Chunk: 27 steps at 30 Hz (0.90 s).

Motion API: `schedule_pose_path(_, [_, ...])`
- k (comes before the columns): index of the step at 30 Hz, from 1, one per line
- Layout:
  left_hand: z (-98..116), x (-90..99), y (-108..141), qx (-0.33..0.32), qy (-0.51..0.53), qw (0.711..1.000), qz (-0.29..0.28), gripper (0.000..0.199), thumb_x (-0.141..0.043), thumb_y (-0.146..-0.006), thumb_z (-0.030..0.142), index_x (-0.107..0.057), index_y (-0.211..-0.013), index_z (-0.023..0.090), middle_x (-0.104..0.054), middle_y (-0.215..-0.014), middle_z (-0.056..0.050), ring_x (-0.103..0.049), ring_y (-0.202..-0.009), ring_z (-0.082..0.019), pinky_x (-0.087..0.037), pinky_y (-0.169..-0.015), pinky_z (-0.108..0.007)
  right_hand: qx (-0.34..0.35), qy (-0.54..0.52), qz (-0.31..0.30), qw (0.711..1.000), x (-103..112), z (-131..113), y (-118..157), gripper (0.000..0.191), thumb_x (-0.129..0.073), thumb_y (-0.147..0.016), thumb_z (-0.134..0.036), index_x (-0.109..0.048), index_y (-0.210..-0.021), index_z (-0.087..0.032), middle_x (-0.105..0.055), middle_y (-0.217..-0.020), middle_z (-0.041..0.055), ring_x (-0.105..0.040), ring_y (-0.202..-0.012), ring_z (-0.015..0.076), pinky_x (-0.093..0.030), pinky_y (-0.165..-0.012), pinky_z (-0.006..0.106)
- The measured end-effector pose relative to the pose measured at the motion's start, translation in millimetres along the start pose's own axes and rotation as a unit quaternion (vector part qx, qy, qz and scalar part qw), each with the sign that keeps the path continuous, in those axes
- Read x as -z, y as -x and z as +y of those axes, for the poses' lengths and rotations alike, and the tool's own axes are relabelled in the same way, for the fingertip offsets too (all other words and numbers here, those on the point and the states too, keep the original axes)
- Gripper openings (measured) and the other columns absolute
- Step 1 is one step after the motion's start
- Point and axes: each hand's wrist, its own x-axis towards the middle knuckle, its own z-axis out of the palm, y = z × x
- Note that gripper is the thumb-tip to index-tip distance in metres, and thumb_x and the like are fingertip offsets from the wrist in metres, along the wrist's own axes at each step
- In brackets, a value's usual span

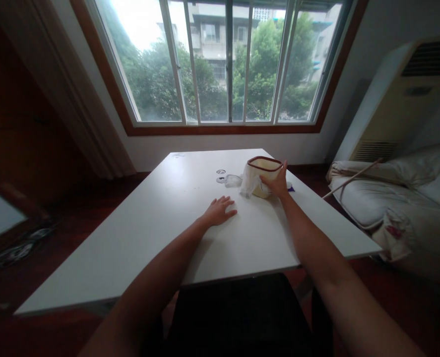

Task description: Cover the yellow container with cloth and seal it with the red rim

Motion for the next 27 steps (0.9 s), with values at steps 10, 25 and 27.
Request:
schedule_pose_path(10, [2.4,-0.6,1.8,0.003,-0.015,1.000,0.004,0.060,-0.039,-0.095,0.061,-0.047,-0.142,0.026,-0.033,-0.160,-0.008,-0.025,-0.150,-0.029,-0.018,-0.121,-0.054,-0.092,0.074,0.075,0.990,-14.6,1.1,2.4,0.129,-0.078,-0.063,-0.060,-0.004,-0.154,-0.008,-0.029,-0.154,0.0264,-0.030,-0.141,0.0382,-0.025,-0.118,0.047])
schedule_pose_path(25, [3.2,-0.3,0.6,-0.007,-0.019,1.000,0.011,0.059,-0.040,-0.095,0.059,-0.049,-0.141,0.025,-0.035,-0.159,-0.010,-0.028,-0.149,-0.030,-0.021,-0.120,-0.054,0.008,0.107,0.103,0.989,0.6,-18.7,-0.6,0.083,-0.066,-0.072,-0.068,-0.050,-0.131,-0.013,-0.061,-0.118,0.0174,-0.056,-0.109,0.0323,-0.042,-0.101,0.048])
schedule_pose_path(27, [2.6,-1.4,-0.3,-0.008,-0.020,1.000,0.010,0.059,-0.040,-0.095,0.059,-0.049,-0.141,0.025,-0.035,-0.159,-0.010,-0.028,-0.149,-0.030,-0.021,-0.120,-0.054,0.063,0.085,0.086,0.991,0.4,-29.1,0.7,0.058,-0.060,-0.080,-0.063,-0.061,-0.113,-0.016,-0.066,-0.102,0.0124,-0.060,-0.094,0.0268,-0.047,-0.095,0.045])
